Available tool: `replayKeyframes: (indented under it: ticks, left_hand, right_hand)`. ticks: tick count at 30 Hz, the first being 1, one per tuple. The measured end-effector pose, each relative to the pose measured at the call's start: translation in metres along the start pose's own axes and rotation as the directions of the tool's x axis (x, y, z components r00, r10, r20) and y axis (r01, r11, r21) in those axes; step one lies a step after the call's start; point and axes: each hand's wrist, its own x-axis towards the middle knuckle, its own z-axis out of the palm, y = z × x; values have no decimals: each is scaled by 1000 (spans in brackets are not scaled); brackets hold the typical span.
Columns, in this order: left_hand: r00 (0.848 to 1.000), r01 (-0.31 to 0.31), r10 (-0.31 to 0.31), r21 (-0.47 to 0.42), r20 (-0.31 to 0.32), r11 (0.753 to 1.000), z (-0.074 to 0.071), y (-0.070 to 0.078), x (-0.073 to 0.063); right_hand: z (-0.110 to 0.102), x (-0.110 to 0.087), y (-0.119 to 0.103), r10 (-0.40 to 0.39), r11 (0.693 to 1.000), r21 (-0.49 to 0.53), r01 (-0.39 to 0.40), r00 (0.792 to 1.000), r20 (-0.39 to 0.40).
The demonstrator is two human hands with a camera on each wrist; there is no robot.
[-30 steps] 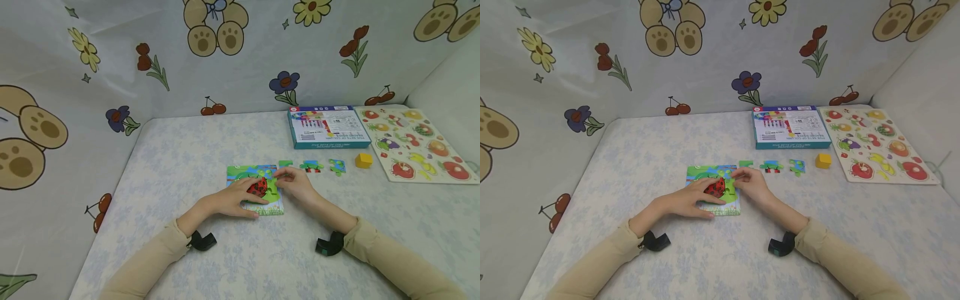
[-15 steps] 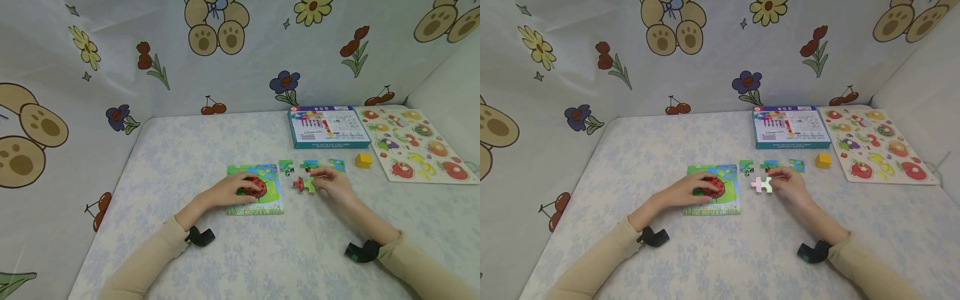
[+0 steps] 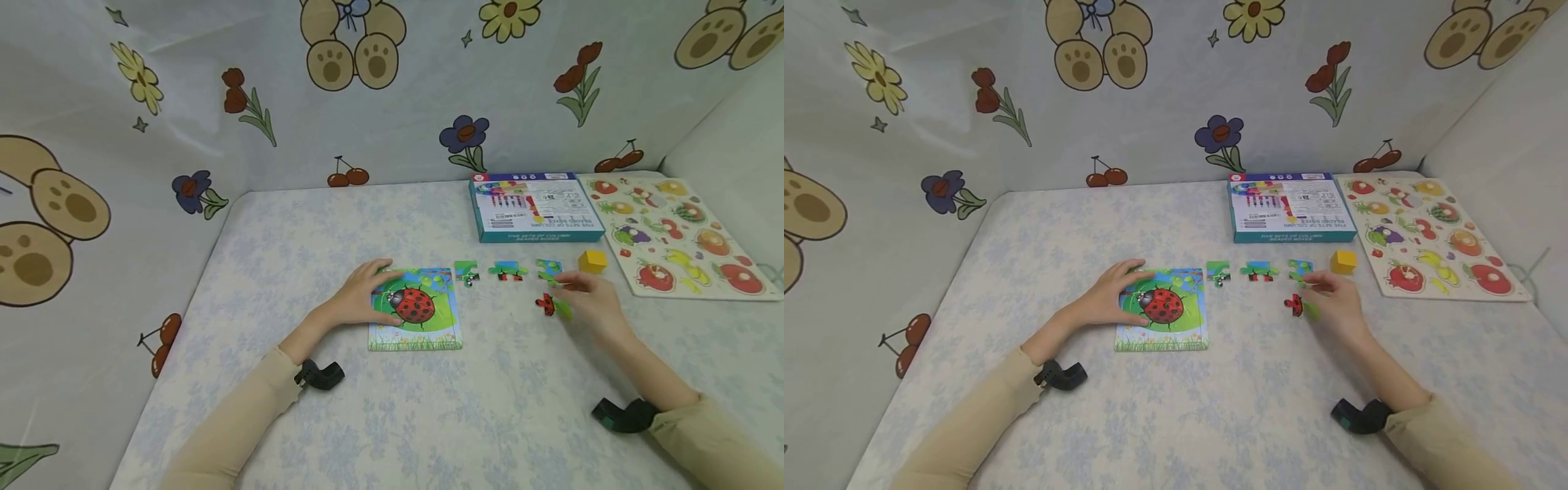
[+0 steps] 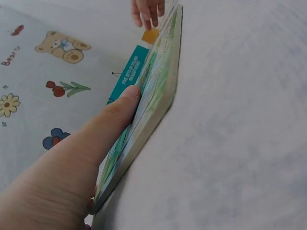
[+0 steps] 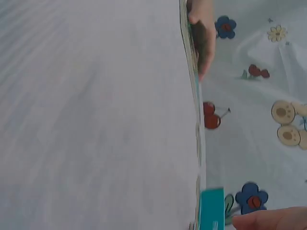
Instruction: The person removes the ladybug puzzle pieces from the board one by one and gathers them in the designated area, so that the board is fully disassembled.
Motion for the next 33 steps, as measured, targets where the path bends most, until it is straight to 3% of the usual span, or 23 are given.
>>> replayKeyframes:
  ticks: [2, 5, 10, 12, 16, 22, 29, 33]
  left_hand:
    - [1000, -11, 11, 7, -7, 1000, 1, -1, 0]
    - [999, -35, 35, 9, -16, 999, 2, -3, 0]
    - [997, -77, 77, 4, -26, 997, 1, -5, 0]
    - [996, -82, 82, 4, -29, 997, 1, -6, 1]
    - [996, -81, 81, 14, -25, 997, 2, -7, 1]
    - [997, -72, 73, 23, -23, 997, 3, -7, 1]
    - [999, -46, 47, 15, -12, 999, 3, -2, 1]
    - [1000, -31, 31, 2, 0, 1000, 3, 0, 2]
  right_hand:
    - [15, 1, -16, -78, 997, 3, 78, 996, 36]
    - [46, 3, -40, -217, 976, 21, 217, 968, 127]
    - [98, 8, -73, -388, 921, 90, 379, 873, 296]
    - [114, 8, -83, -420, 905, 89, 415, 847, 326]
    - [133, 5, -96, -435, 890, 12, 455, 842, 317]
    - [143, 5, -102, -460, 860, -65, 506, 826, 326]
    - [143, 12, -102, -491, 840, -54, 541, 798, 351]
    - [144, 15, -101, -492, 856, 29, 516, 796, 352]
